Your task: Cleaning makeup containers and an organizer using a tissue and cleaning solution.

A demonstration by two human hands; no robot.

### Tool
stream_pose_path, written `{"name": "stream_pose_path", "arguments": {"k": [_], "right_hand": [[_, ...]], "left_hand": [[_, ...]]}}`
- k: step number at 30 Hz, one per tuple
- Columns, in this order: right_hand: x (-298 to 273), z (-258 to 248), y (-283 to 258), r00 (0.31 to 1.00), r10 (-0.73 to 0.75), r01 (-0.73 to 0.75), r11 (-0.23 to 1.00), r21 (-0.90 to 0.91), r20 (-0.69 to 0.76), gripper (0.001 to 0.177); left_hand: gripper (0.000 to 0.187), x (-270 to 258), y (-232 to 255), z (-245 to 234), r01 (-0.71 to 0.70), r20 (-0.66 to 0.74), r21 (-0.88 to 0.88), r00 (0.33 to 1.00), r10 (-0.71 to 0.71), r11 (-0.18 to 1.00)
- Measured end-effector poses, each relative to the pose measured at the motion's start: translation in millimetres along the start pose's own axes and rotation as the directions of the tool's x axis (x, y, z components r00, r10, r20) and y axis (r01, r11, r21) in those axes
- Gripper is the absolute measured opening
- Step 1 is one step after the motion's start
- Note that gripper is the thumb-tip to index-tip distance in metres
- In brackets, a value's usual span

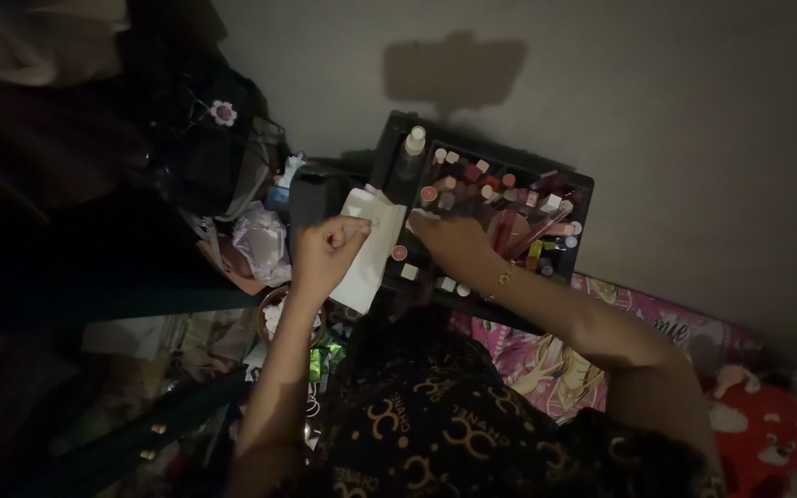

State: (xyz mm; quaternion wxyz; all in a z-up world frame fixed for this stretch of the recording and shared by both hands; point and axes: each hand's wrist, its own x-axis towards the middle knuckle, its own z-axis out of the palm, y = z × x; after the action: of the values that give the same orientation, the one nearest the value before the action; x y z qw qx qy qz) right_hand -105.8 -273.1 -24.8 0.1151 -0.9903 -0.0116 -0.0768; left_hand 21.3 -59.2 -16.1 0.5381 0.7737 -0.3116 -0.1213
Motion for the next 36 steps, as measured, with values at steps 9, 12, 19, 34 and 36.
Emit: {"name": "stream_pose_path", "arguments": {"k": [9,12,19,34,36], "right_hand": [[6,5,-5,0.999,0.011,-0.011,1.000,-0.020,0.031,0.018],[8,7,-5,0.999,0.012,-0.011,1.000,-0.026,0.038,0.019],[20,3,-6,0.986,0.048,-0.048,0.999,-0.010,0.156,0.031],[11,10,-3,0.995,0.083,-0.085,0.996,0.039,0.063,0.035],[11,5,-7,0.997,0.071,-0.073,0.995,0.060,0.038,0.034]], "left_hand": [[0.015,-24,-17,-1,0.103,-0.013,-0.108,0.994,-0.105,0.989],[0.015,-27,-18,-2,0.097,-0.018,-0.128,0.995,-0.101,0.987],[0.015,-30,-20,-4,0.114,-0.023,-0.101,0.993,-0.116,0.988],[0.014,-40,-13,-7,0.112,-0.048,-0.093,0.992,-0.117,0.989],[0.015,-41,-15,-7,0.115,-0.045,-0.094,0.992,-0.119,0.989]]}}
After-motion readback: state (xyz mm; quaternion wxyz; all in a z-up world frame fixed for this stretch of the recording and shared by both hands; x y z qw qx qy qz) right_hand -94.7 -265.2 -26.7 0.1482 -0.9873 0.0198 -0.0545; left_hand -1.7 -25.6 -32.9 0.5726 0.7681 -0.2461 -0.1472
